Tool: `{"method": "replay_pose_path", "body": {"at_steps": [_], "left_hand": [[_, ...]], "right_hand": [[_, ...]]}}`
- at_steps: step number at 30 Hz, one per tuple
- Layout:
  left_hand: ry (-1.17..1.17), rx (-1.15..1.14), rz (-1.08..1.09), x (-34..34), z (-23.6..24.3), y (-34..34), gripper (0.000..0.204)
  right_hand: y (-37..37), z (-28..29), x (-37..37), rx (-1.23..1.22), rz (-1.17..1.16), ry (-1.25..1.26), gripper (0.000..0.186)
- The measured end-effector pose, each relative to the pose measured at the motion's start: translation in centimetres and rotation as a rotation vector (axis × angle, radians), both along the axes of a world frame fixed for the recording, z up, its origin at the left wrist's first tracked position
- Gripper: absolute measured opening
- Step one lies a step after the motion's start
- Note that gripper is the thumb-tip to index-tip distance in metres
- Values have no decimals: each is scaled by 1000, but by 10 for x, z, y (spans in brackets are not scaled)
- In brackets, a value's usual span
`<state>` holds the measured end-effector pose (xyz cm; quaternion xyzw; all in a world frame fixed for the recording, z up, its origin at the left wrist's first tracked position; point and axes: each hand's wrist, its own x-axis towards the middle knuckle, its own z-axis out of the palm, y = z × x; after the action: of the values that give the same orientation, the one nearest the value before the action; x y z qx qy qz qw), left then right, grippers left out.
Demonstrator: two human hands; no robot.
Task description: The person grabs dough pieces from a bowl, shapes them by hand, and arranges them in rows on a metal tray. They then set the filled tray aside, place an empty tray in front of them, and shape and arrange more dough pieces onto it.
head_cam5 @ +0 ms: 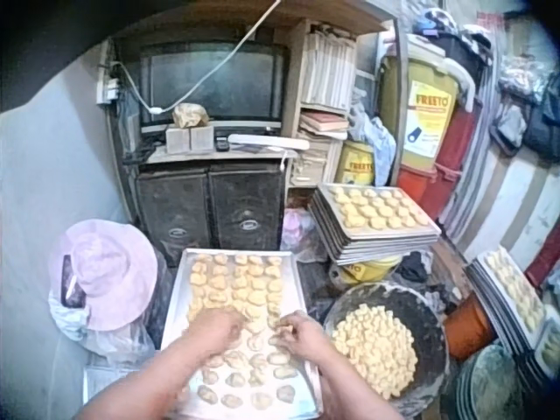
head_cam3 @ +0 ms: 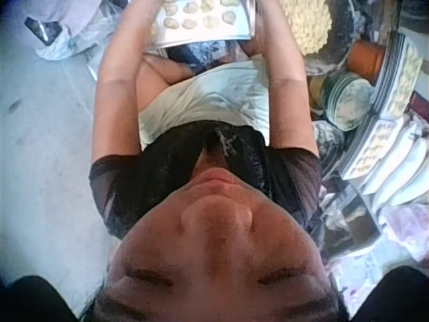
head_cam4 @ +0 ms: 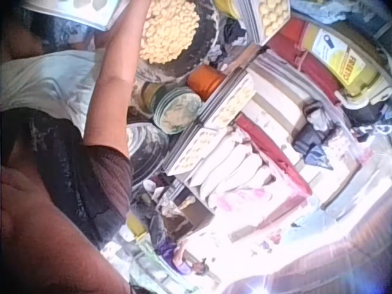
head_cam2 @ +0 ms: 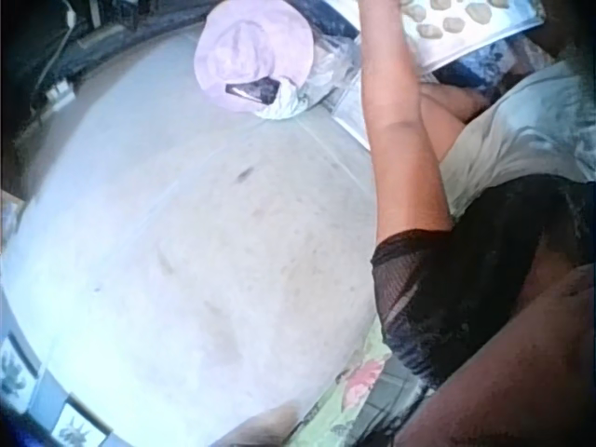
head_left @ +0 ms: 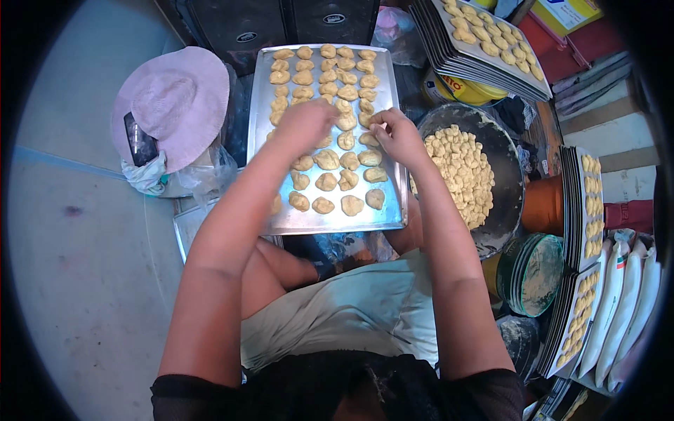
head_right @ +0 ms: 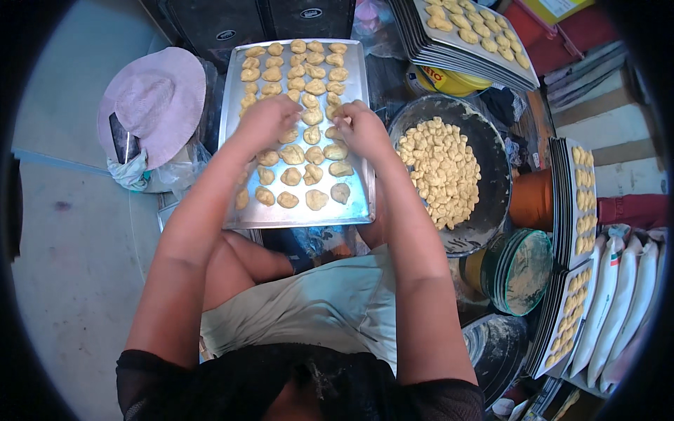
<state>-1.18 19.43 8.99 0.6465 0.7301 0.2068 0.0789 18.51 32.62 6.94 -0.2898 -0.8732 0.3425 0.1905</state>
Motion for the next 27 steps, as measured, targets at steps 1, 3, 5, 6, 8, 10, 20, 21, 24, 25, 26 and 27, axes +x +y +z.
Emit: {"method": "replay_pose_path", "body": {"at_steps": [1,3,5,6,8,10,20,21,24,25,26,27], "left_hand": [[-3,-19,68,-8,6,0,20],[28,-99,82,-18,9,3,19],[58,-177,96,-22,4,4,19],[95,-160,60,-22,-2,3,19],[134,-142,32,-28,-12,1,20],[96,-90,2,-26,-10,0,19],[61,-215,130,-64,19,-23,23],[135,-254,78,-69,9,-27,22],[58,-158,2,-66,-6,-34,21],[-20,-63,-15,-66,-5,-37,21],[-20,-61,-15,-67,-4,-40,21],[-48,9,108,-65,2,-43,19]], "right_hand": [[0,0,-4,0,2,0,19],[2,0,-15,310,32,68,20],[9,-3,-18,261,44,-59,23],[10,-1,-21,211,59,-184,25],[11,4,-28,176,66,-195,28],[8,5,-32,139,64,-216,31],[-19,4,-80,326,208,-45,25],[-26,0,-88,426,235,-99,27],[-32,6,-92,409,259,-173,26],[-34,6,-95,411,258,-174,26],[-39,5,-102,393,249,-81,24],[-44,5,-106,374,238,9,22]]}}
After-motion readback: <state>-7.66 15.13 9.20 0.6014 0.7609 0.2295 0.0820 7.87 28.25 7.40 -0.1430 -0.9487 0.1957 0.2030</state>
